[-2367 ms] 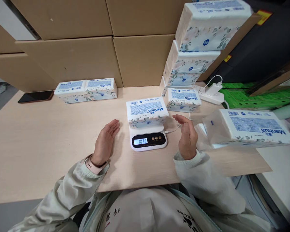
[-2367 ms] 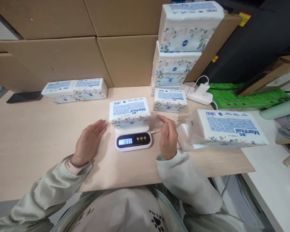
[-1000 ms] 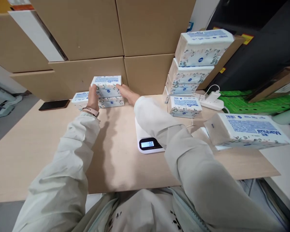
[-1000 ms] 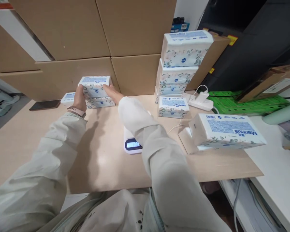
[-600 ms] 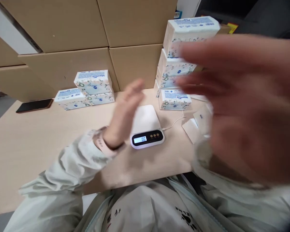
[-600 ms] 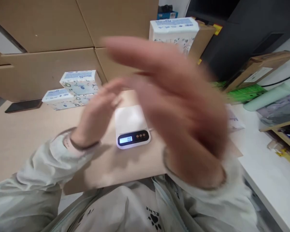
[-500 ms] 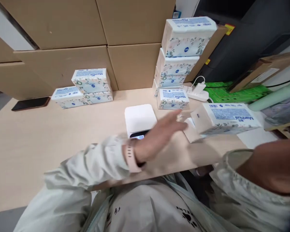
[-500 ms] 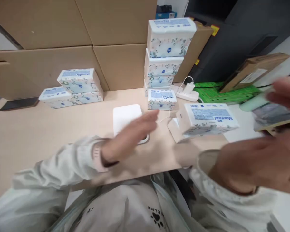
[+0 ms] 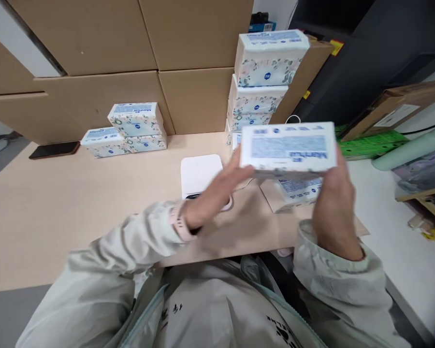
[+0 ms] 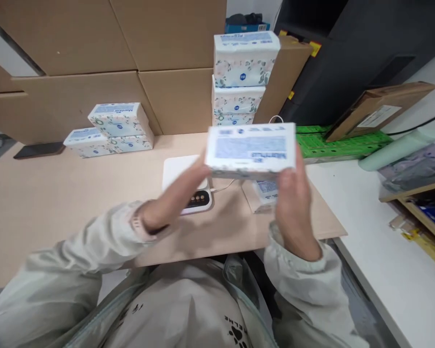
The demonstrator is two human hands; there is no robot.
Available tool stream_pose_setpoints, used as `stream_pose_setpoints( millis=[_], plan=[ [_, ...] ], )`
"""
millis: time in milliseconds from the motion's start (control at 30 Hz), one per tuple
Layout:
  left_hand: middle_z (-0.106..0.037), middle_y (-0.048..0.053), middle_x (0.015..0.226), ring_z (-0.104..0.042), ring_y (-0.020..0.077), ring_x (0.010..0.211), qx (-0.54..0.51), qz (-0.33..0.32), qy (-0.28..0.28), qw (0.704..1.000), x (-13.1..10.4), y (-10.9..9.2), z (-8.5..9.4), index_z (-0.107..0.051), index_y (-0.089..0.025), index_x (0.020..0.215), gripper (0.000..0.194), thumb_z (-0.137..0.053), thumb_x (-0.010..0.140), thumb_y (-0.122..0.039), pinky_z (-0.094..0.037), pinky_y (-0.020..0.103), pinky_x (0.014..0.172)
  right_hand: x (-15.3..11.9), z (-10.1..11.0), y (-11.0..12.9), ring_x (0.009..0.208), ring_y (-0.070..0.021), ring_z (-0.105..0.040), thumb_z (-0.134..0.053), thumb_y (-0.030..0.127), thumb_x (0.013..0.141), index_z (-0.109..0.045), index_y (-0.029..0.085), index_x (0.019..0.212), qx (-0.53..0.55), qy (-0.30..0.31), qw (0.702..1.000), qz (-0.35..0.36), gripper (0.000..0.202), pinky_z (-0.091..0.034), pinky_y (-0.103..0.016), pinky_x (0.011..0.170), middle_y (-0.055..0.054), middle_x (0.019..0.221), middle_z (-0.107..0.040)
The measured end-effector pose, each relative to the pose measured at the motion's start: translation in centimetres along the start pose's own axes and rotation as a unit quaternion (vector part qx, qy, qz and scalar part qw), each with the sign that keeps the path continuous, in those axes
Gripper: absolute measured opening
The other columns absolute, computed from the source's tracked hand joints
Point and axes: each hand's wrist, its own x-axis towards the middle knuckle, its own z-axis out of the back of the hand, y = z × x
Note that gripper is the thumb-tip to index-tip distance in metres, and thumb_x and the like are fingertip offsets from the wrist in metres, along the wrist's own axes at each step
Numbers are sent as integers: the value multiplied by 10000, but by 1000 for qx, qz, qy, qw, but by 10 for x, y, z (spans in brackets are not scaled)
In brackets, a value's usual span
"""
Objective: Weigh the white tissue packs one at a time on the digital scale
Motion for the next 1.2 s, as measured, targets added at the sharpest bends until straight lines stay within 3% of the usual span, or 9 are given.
stream_pose_setpoints(
  millis=[133,233,333,433,533,600,667,767,1200],
  plan=[
    [-562,-26,1560,-267,281,1621,26,7,-68,997,-33,-16,60,-628,-263,1445,472,-468,1043,-451,-251,470,1349,2,-67,15,1635,-295,-271,-394,761,980,-318,343,1649,90,189,978,21,792,-259,-572,1345,-10,1719,-368],
    [-563,-18,1566,-299,276,1609,26,36,-124,991,-50,-2,87,-633,-280,1447,478,-483,1040,-479,-269,465,1339,0,-109,2,1651,-271,-225,-400,739,991,-246,323,1672,128,276,952,-21,813,-194,-575,1359,-26,1757,-274],
    [-551,3,1580,-337,287,1592,18,68,-136,988,-60,20,102,-629,-288,1454,495,-491,1030,-503,-273,501,1329,-4,-132,-15,1640,-278,-258,-422,726,991,-290,336,1657,134,313,939,-54,782,-185,-609,1349,-36,1742,-315],
    [-476,5,1642,-316,306,1601,21,94,-175,980,-72,43,116,-632,-324,1441,534,-526,993,-595,-278,547,1313,-7,-135,-29,1617,-292,-312,-447,699,998,-384,343,1617,118,283,950,-61,717,-219,-633,1328,-51,1714,-380],
    [-379,31,1701,-313,301,1603,47,58,-296,952,-88,69,135,-609,-343,1448,588,-551,962,-669,-290,535,1302,-8,-130,-40,1528,-305,-459,-454,664,1012,-500,306,1546,101,171,979,-44,645,-308,-634,1286,-99,1630,-507],
    [-436,81,1664,-399,296,1560,57,34,-367,928,-98,86,148,-617,-313,1428,581,-562,964,-657,-308,517,1295,-8,-127,-45,1414,-297,-580,-444,638,1026,-573,278,1479,109,107,988,-36,592,-396,-613,1235,-122,1524,-613],
    [-562,118,1551,-503,292,1485,52,27,-401,914,-104,98,158,-649,-273,1376,555,-569,963,-636,-341,509,1281,-8,-126,-48,1320,-283,-649,-439,619,1036,-614,267,1425,126,78,988,-37,554,-462,-589,1184,-127,1444,-673],
    [-653,126,1426,-579,283,1405,39,13,-397,917,-106,106,163,-694,-237,1291,513,-575,956,-608,-370,487,1272,-7,-128,-51,1266,-273,-681,-451,607,1037,-650,261,1367,136,74,987,-43,518,-506,-564,1141,-122,1388,-710],
    [-707,125,1333,-622,291,1333,20,15,-408,913,-102,100,159,-741,-203,1165,457,-607,928,-570,-406,491,1247,-6,-129,-49,1198,-257,-709,-459,583,1039,-711,260,1240,129,62,989,-44,456,-544,-536,1098,-85,1254,-770]
  ],
)
